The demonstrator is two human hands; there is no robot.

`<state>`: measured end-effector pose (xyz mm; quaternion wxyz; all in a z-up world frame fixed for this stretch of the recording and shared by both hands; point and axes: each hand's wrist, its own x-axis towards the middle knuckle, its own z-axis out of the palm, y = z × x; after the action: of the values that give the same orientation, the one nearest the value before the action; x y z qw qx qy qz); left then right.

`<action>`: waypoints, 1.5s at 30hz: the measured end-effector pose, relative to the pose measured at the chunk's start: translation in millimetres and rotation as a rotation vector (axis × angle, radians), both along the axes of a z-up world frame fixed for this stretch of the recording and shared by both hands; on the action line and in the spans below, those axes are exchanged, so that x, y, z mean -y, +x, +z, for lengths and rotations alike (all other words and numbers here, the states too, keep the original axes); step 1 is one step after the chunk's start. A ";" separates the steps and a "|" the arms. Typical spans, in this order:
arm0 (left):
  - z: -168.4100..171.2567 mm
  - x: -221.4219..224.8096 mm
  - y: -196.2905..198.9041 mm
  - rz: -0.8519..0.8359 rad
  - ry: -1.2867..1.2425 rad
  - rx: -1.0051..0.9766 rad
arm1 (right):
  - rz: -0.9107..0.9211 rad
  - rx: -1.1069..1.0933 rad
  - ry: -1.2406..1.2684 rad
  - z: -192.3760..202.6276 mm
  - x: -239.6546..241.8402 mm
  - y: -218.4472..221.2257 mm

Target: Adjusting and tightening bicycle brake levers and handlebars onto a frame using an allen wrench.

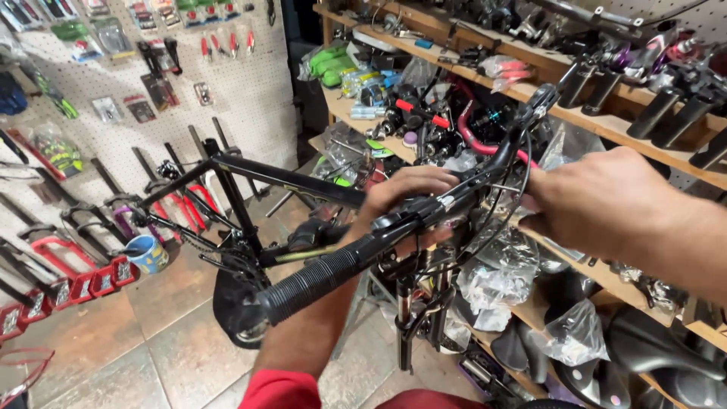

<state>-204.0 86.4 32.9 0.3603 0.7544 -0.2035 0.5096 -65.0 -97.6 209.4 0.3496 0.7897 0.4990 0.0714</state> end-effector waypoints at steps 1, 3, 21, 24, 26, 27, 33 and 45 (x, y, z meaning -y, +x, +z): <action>-4.5 -1.3 15.9 -0.021 0.032 0.111 | 0.072 0.111 -0.060 -4.8 1.9 -0.8; 3.7 13.7 32.0 -0.050 0.067 0.224 | 0.134 0.222 -0.116 -18.2 2.3 12.5; 18.6 48.7 42.9 -0.146 -0.206 0.378 | 0.262 -2.847 0.534 -198.6 -37.2 110.6; 19.9 55.6 35.8 -0.118 -0.225 0.332 | 0.340 -2.782 0.622 -166.6 -20.4 94.4; 11.0 60.6 36.7 0.058 -0.305 0.203 | -0.275 -1.759 0.737 -103.4 7.3 82.8; 9.9 59.4 43.4 0.058 -0.308 0.209 | -0.274 -1.752 0.734 -82.1 9.1 81.5; 13.7 52.1 51.5 0.173 -0.015 0.267 | -0.027 0.010 0.032 4.9 -4.3 25.7; 4.1 46.1 44.3 0.138 -0.096 0.164 | 0.405 0.076 -0.066 11.0 -30.3 63.2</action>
<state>-159.7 40.3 37.0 0.3421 0.7044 -0.1554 0.6022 -1.8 -67.3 220.4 0.3723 0.6582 0.6360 0.1535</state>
